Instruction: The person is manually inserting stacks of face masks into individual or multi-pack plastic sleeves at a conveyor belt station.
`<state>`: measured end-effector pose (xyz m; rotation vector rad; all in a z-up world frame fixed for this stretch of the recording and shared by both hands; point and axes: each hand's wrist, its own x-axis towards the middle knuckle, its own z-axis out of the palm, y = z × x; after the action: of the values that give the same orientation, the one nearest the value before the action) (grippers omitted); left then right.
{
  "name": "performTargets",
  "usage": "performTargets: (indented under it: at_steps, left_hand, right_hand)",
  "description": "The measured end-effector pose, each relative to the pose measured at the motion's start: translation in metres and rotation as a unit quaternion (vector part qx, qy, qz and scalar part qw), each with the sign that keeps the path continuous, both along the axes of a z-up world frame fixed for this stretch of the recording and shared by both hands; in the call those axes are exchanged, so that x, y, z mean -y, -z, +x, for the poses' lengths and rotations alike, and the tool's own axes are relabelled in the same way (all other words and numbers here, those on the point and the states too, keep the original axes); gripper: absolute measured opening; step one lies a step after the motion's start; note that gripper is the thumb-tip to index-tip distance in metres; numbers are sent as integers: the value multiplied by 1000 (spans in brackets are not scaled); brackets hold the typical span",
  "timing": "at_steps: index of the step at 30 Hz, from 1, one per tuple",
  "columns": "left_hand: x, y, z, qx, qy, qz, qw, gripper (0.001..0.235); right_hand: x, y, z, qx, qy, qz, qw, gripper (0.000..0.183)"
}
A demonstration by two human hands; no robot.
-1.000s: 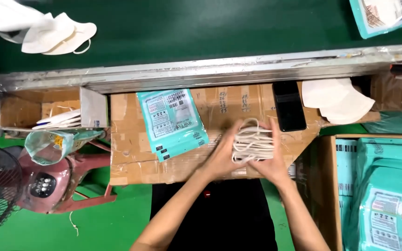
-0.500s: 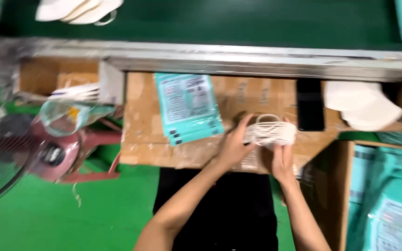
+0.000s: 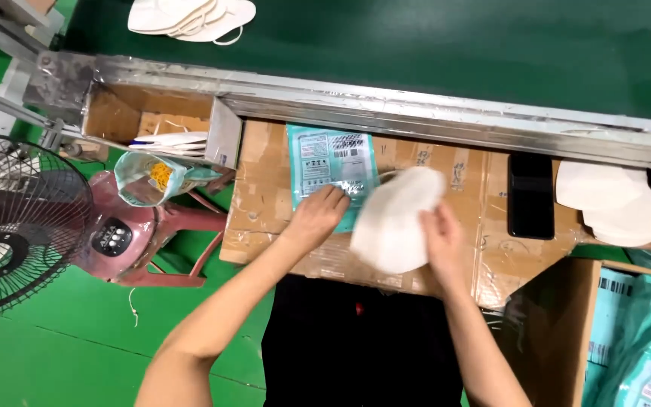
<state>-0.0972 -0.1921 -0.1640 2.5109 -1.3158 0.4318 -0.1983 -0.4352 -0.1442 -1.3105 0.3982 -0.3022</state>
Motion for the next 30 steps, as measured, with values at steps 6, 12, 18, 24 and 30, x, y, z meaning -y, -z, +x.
performTargets:
  at_steps: [6,12,18,24,30]
  left_hand:
    - [17,-47,-8,-12,-20,-164,986,29]
    - [22,-63,-19,-8,-17,-220,975,26]
    - [46,-90,-51,18,13,-279,960,25]
    - [53,-72,-67,-202,-174,-562,783,49]
    - [95,-52,-83,-481,-150,-610,612,42]
  right_hand:
    - [-31,5,27,24,-119,-49,991,34]
    - [-15,-7,13,-125,-134,60,981,23]
    - [-26,-40,4,-19,27,-463,886,26]
    - [-13,-53,-3,43,82,25,995,28]
    - [-16,-21,-4,-17,61,-142,988,44]
